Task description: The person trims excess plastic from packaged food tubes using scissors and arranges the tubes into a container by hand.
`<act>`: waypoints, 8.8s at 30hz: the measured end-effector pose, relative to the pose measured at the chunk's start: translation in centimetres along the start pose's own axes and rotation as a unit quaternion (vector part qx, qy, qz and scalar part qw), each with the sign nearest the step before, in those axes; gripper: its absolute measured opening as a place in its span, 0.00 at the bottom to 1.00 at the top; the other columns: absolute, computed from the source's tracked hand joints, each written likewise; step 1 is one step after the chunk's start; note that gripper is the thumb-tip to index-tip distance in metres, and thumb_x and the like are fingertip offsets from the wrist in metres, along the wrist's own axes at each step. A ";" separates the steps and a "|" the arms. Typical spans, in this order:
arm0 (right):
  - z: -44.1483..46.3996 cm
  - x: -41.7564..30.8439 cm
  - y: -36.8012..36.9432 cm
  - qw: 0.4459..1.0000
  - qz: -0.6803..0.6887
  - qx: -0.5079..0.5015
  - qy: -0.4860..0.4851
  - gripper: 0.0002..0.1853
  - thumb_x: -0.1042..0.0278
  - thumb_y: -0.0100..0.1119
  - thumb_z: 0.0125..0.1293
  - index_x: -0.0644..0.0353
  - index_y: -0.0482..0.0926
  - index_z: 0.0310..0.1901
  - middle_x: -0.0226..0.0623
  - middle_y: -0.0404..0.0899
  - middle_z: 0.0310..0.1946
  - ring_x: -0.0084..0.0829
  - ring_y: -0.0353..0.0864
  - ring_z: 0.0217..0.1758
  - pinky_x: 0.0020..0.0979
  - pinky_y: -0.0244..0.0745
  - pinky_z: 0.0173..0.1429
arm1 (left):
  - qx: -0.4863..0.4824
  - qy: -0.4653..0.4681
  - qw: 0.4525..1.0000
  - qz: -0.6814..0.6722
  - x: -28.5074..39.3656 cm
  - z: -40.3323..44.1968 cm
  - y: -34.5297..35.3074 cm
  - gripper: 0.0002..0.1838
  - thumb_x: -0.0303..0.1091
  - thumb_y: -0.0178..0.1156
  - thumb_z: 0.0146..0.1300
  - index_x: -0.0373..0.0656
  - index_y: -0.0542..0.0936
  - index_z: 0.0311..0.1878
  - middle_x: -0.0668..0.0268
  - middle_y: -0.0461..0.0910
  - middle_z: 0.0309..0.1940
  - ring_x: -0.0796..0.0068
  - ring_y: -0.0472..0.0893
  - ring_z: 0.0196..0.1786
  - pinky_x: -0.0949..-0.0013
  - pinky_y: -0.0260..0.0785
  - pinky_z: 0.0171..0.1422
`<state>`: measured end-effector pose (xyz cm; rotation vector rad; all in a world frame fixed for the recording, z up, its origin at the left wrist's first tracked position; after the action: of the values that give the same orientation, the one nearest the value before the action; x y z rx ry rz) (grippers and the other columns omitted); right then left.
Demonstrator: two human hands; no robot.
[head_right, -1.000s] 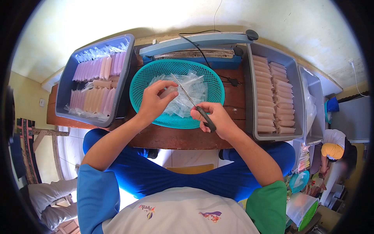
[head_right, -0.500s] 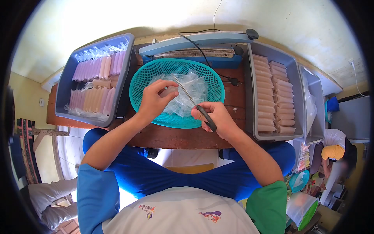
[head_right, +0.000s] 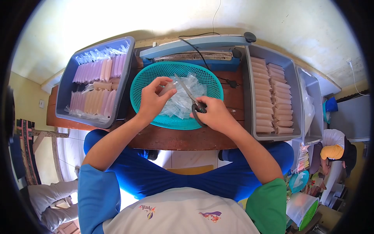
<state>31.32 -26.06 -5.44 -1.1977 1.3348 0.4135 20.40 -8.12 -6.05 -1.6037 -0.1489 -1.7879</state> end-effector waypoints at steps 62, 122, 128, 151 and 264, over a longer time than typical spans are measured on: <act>-3.5 12.6 -31.4 0.871 0.233 0.428 0.060 0.16 0.72 0.64 0.61 0.65 0.68 0.46 0.45 0.79 0.34 0.30 0.83 0.31 0.27 0.82 0.36 | -0.213 -0.118 0.910 -0.334 8.8 15.0 33.1 0.20 0.25 0.64 0.59 0.36 0.70 0.53 0.59 0.76 0.43 0.70 0.80 0.46 0.72 0.74 0.50; -2.9 19.8 -34.2 0.878 -0.174 0.391 0.216 0.14 0.76 0.52 0.55 0.61 0.85 0.41 0.50 0.84 0.32 0.42 0.85 0.35 0.38 0.77 0.47 | -0.218 0.205 0.927 0.224 7.0 18.9 41.4 0.11 0.28 0.57 0.53 0.43 0.84 0.38 0.50 0.83 0.36 0.49 0.82 0.43 0.53 0.73 0.54; -2.6 20.1 -34.1 0.868 -0.238 0.391 0.195 0.15 0.76 0.52 0.52 0.60 0.85 0.39 0.51 0.83 0.38 0.48 0.82 0.47 0.40 0.74 0.55 | -0.241 0.174 0.936 0.190 7.8 18.5 40.7 0.11 0.29 0.55 0.55 0.45 0.86 0.36 0.49 0.83 0.35 0.48 0.82 0.42 0.53 0.74 0.53; -2.2 18.4 -33.2 0.846 -0.323 0.389 0.172 0.13 0.74 0.53 0.55 0.57 0.86 0.40 0.51 0.83 0.38 0.48 0.82 0.47 0.42 0.75 0.55 | -0.237 0.230 0.929 0.168 7.3 18.2 41.2 0.13 0.29 0.59 0.54 0.45 0.82 0.43 0.56 0.84 0.33 0.53 0.83 0.41 0.55 0.74 0.49; 22.2 -16.7 19.2 0.858 -0.352 -0.126 -0.352 0.13 0.76 0.61 0.50 0.57 0.81 0.40 0.50 0.83 0.31 0.50 0.83 0.37 0.45 0.78 0.41 | -0.132 -0.312 0.941 0.019 -13.6 5.8 -22.8 0.34 0.29 0.63 0.51 0.41 0.69 0.65 0.50 0.83 0.43 0.60 0.84 0.39 0.68 0.76 0.37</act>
<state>22.61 6.44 -3.27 -1.4613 0.1710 0.4315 11.74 17.47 -8.71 -2.3118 -0.1721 -1.2503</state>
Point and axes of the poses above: each hand's wrist, its own z-axis towards the middle knuckle, its own y-axis out of the palm, x = y × z, the point moved 3 cm from there along z, towards the middle knuckle
